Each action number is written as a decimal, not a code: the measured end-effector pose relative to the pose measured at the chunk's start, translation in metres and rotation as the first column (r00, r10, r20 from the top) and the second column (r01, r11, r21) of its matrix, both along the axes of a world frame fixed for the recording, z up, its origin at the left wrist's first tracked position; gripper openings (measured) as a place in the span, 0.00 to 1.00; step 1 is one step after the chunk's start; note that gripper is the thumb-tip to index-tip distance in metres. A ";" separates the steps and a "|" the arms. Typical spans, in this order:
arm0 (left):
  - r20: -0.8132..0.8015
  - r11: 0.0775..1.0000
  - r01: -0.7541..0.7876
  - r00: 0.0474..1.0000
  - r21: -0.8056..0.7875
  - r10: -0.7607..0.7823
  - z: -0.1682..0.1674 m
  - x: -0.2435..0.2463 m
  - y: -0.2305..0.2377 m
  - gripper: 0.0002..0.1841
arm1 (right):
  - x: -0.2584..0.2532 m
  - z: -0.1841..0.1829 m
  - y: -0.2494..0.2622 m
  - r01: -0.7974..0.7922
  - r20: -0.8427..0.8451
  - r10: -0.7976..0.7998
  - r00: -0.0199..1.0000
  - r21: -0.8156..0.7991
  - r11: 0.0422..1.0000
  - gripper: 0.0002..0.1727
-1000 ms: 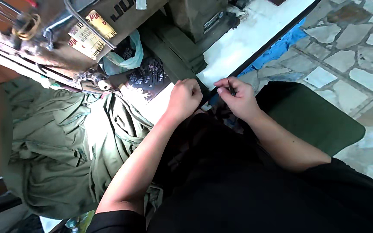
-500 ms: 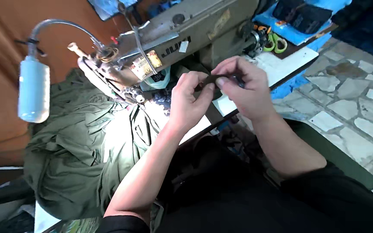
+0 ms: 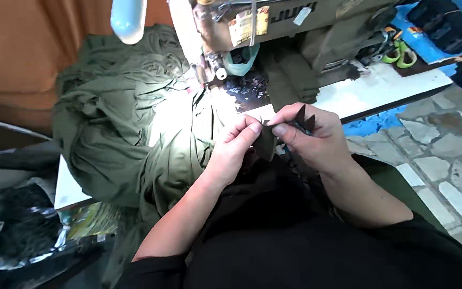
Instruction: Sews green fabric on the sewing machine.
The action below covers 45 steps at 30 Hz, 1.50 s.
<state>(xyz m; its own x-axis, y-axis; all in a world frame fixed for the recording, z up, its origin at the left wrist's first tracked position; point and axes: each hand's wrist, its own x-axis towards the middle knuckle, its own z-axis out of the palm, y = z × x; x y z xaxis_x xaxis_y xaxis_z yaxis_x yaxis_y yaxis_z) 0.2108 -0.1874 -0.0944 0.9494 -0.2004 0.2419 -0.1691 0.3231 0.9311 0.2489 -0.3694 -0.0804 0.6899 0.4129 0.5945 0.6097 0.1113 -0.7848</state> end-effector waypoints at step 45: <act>0.412 -0.236 -0.355 0.591 0.905 0.694 -0.032 0.062 0.312 0.34 | 0.034 -0.068 0.057 -0.141 -0.179 0.011 0.984 -0.731 0.668 0.16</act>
